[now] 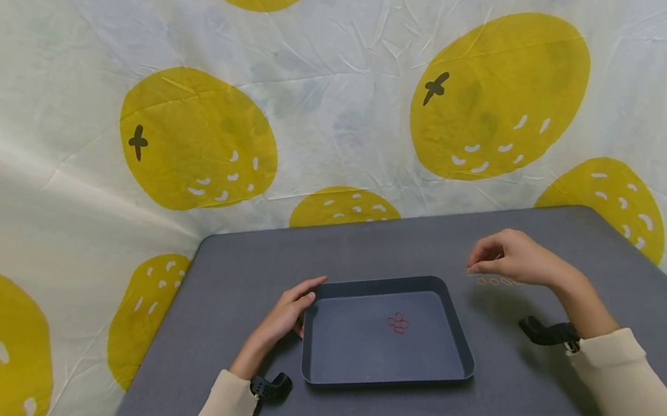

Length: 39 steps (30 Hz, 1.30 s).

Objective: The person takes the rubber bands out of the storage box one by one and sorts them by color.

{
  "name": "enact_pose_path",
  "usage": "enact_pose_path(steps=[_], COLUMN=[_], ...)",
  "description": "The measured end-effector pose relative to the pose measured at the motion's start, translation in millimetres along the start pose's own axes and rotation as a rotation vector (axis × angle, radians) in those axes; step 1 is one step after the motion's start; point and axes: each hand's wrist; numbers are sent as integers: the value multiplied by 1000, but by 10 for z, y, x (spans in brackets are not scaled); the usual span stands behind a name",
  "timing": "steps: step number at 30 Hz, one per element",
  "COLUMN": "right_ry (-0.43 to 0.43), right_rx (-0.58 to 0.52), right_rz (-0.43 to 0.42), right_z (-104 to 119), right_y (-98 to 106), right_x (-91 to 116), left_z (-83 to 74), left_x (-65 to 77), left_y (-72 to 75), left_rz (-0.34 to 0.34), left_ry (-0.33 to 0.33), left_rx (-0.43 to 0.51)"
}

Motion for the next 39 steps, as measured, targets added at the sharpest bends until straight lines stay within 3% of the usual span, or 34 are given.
enact_pose_path(steps=[11, 24, 39], right_ry=[-63, -169, -236], right_rx=[23, 18, -13], right_rz=[-44, -65, -56], right_z=[-197, -675, -1028], right_y=[153, 300, 302], right_x=[148, 320, 412], left_z=[-7, 15, 28], left_x=[-5, -20, -9], left_y=[4, 7, 7], left_rz=[1, 4, 4], left_ry=[-5, -7, -21], left_rx=[-1, 4, 5])
Point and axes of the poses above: each hand's wrist, its own x-axis away from the middle knuckle, its own y-axis out of the back of the hand, z = x × y, and after that the axes turned 6 degrees about -x, right-handed
